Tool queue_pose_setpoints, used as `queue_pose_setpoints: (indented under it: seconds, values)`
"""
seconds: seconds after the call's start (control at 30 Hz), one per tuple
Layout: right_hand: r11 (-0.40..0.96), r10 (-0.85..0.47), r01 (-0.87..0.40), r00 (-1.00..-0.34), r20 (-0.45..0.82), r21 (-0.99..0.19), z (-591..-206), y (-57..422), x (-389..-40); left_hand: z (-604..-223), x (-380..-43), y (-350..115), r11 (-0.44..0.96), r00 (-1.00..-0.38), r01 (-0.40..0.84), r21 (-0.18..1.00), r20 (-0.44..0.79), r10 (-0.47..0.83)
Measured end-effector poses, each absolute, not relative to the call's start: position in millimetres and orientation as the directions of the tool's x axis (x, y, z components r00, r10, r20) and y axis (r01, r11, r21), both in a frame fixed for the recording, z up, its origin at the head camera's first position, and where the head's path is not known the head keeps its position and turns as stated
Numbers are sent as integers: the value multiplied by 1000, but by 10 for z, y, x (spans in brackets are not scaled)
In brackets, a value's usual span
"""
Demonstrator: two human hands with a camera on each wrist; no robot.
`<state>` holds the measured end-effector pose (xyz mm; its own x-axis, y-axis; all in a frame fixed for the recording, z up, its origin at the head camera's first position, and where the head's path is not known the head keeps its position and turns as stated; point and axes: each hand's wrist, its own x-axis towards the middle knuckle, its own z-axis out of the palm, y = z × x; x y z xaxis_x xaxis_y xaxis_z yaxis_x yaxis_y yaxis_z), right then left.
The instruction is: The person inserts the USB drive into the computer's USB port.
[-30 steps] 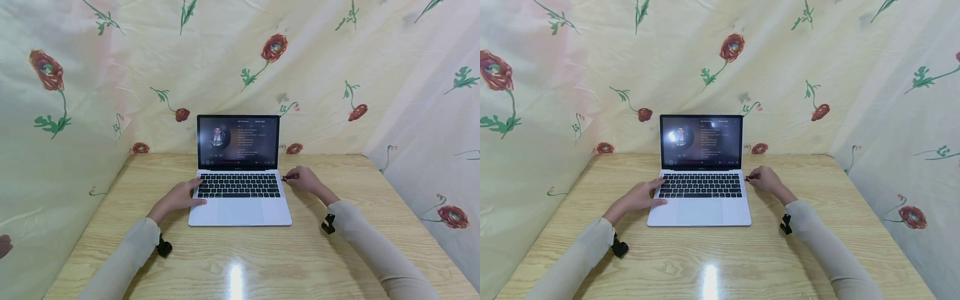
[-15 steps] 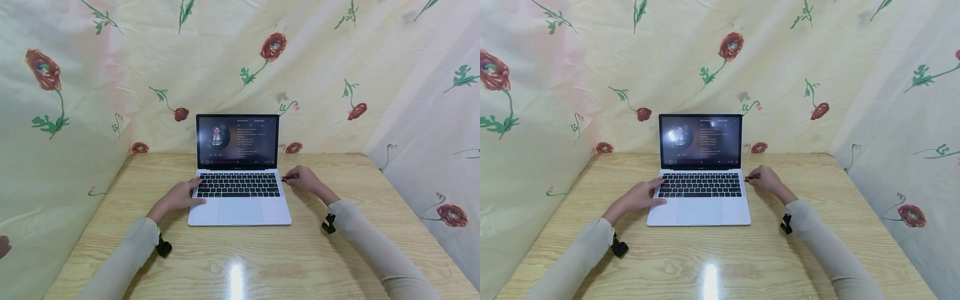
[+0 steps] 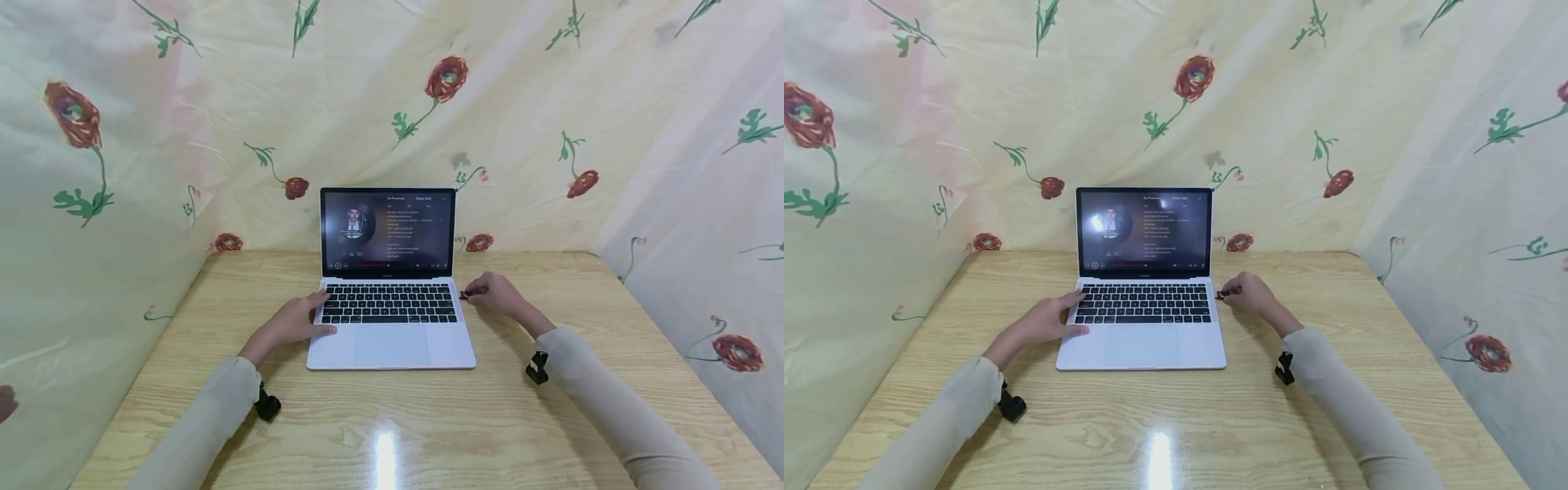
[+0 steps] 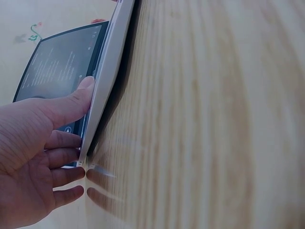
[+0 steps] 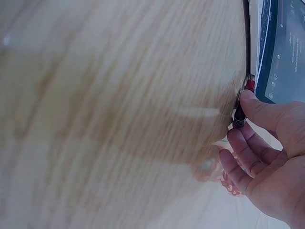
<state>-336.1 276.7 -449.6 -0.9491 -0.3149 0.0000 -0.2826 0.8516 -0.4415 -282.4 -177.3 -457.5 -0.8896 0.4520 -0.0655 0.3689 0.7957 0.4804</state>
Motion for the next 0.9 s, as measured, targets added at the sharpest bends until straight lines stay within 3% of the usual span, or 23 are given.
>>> queue_pose_setpoints:
  seconds: [0.9]
  values:
    - [853,-315,-299,-949,35,-429,-4522,2778,-3349,-4580,-2809,-1793,777,-886,384,499,-38,462]
